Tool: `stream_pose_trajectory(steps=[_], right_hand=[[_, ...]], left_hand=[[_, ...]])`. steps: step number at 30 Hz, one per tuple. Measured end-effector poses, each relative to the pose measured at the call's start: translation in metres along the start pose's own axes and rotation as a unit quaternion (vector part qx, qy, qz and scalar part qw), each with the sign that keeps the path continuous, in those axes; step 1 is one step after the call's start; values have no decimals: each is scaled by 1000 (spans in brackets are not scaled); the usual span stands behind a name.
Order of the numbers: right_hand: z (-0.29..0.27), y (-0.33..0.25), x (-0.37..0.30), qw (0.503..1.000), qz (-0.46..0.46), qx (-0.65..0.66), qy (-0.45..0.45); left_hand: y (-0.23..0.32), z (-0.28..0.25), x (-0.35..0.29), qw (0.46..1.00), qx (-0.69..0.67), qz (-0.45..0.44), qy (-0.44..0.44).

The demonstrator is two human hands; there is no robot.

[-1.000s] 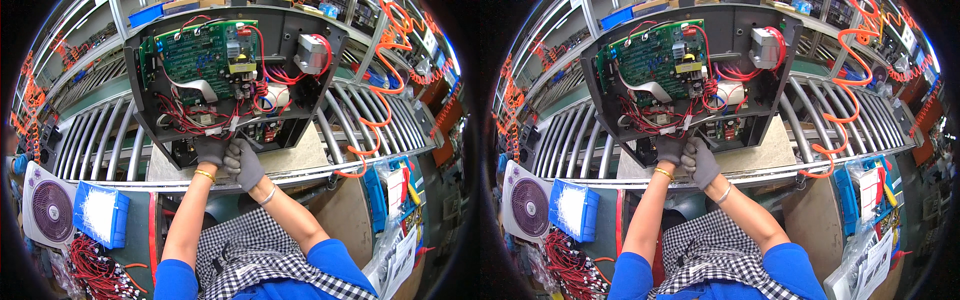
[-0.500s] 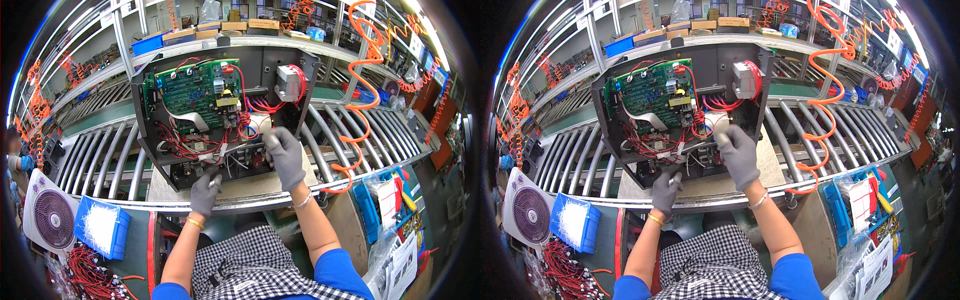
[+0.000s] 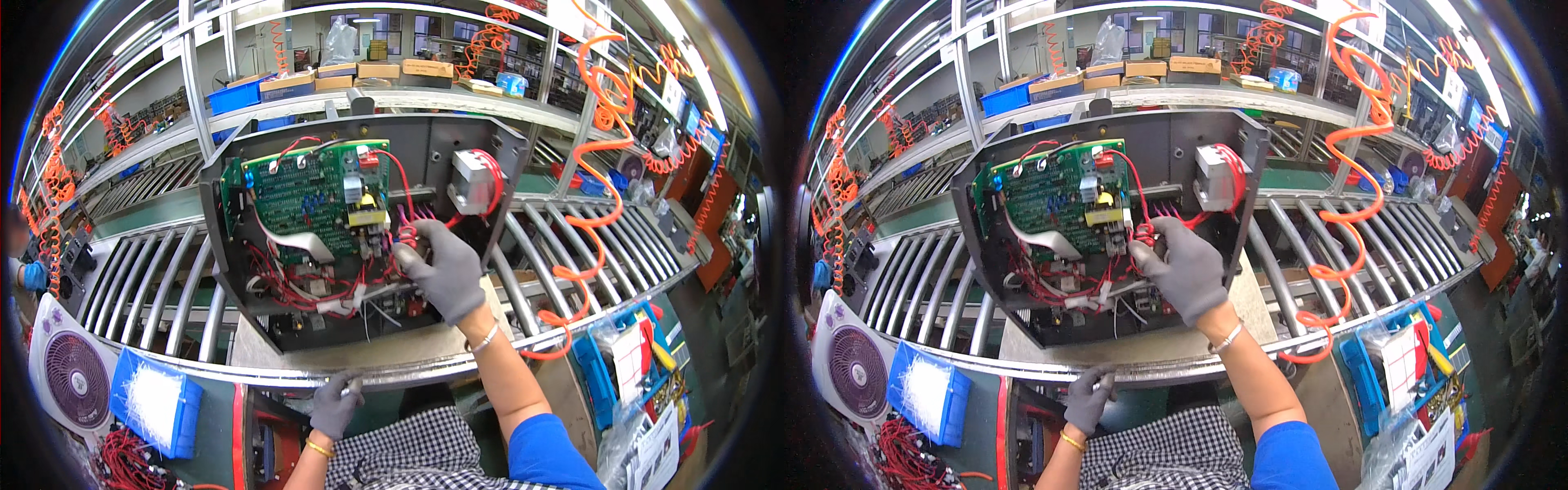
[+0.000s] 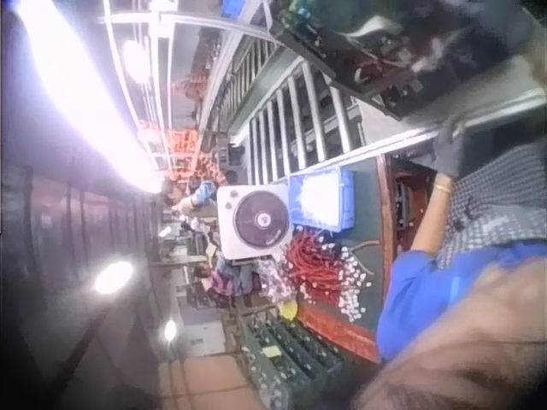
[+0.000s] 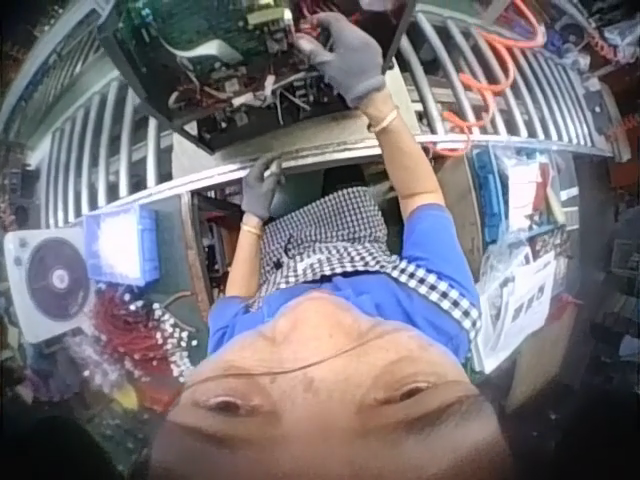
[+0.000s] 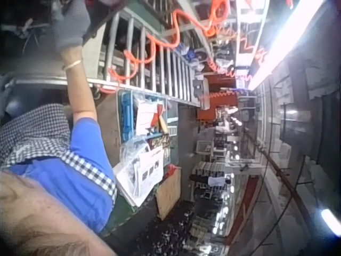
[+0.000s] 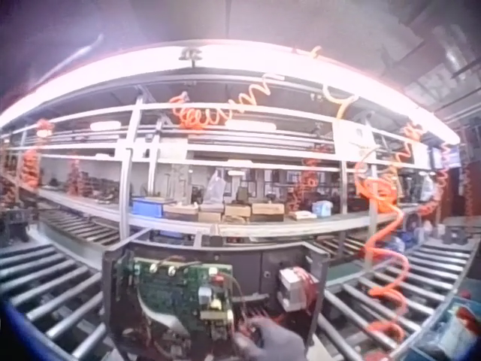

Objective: The person assembles an electronic component by connecting wires and connectors to a circuit board, using a screwdriver to secure the connections.

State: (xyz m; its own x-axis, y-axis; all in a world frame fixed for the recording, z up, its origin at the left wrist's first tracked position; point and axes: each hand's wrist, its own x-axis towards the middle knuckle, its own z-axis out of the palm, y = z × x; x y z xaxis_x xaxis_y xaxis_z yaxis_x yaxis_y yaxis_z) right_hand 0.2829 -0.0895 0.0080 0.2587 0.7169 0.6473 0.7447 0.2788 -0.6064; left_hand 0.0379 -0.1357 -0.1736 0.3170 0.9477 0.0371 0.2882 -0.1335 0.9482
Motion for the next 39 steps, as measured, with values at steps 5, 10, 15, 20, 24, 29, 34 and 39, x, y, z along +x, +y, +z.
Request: stream_pose_trajectory(steps=[5, 10, 15, 20, 24, 29, 34, 39], right_hand=[[-1, 3, 11, 996, 25, 86, -4], [-2, 12, 7, 984, 73, 161, -33], [-14, -23, 43, 962, 138, 224, 78], [-7, -32, 91, 999, 3, -16, 42], [-7, -49, 100, 987, 134, 89, -15], [-19, -46, 107, 915, 292, 266, -76], [-32, -33, 124, 966, 195, 99, -140], [-46, -44, 142, 955, 202, 33, -213]], left_hand=[[-11, -5, 20, 998, -25, -60, -18], [1, -8, 51, 994, -25, -59, -92], [19, -11, 68, 975, -82, -59, -197], [87, -35, 60, 961, 1, 58, -272], [140, -66, 48, 948, -58, -31, -312], [198, -97, 47, 954, -30, 21, -297], [247, -115, 53, 964, 29, -2, -266], [258, -102, 51, 979, 3, -52, -199]])
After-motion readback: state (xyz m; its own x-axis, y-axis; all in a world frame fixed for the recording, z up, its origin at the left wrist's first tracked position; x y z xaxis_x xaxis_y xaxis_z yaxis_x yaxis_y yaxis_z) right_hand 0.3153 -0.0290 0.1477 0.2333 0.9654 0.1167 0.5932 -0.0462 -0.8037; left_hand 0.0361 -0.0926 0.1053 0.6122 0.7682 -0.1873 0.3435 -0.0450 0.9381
